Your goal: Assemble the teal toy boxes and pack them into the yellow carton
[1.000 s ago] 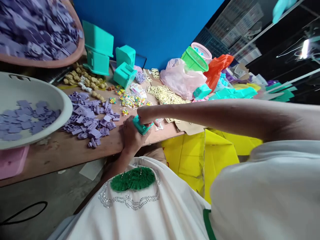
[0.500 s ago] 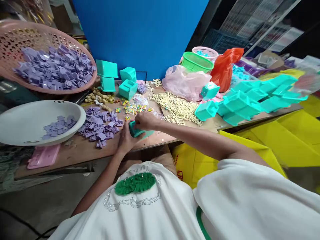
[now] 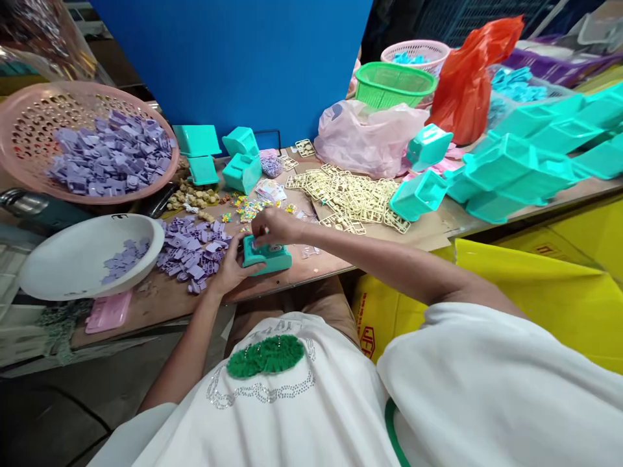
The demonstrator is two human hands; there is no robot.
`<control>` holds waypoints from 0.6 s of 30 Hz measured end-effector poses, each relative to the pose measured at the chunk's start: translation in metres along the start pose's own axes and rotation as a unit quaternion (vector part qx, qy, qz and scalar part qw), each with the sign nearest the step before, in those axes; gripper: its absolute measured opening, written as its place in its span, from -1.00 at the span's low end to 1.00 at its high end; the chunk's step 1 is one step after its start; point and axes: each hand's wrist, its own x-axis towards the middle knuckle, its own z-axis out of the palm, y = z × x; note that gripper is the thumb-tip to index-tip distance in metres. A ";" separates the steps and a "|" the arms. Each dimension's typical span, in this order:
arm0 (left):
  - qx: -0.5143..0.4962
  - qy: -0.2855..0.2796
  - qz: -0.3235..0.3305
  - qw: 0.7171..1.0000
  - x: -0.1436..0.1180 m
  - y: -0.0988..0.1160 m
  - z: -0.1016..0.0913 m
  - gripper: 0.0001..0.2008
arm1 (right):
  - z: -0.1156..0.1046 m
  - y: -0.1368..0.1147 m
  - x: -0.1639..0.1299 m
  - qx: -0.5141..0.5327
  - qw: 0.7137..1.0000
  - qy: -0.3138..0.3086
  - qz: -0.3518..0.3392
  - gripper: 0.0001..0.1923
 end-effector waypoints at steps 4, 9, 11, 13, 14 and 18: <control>-0.037 -0.037 -0.007 0.999 -0.002 -0.001 -0.008 -0.12 | -0.020 0.031 -0.029 0.138 0.978 0.147 0.051 -0.83; -0.042 -0.030 -0.015 0.999 -0.008 0.000 -0.006 -0.04 | -0.026 0.075 -0.082 0.216 0.922 0.269 0.174 -0.64; -0.026 -0.017 -0.016 0.999 -0.009 -0.001 -0.004 0.03 | -0.022 0.085 -0.100 0.233 0.911 0.285 0.186 -0.61; -0.018 -0.001 -0.008 1.000 -0.013 -0.001 0.000 0.13 | -0.016 0.094 -0.112 0.244 0.906 0.287 0.191 -0.59; -0.013 0.013 0.001 1.000 -0.017 0.000 0.002 0.16 | -0.013 0.098 -0.117 0.245 0.906 0.289 0.191 -0.59; 0.041 0.135 0.054 0.989 -0.041 0.004 0.011 0.16 | 0.000 0.111 -0.126 0.182 0.918 0.315 0.155 -0.68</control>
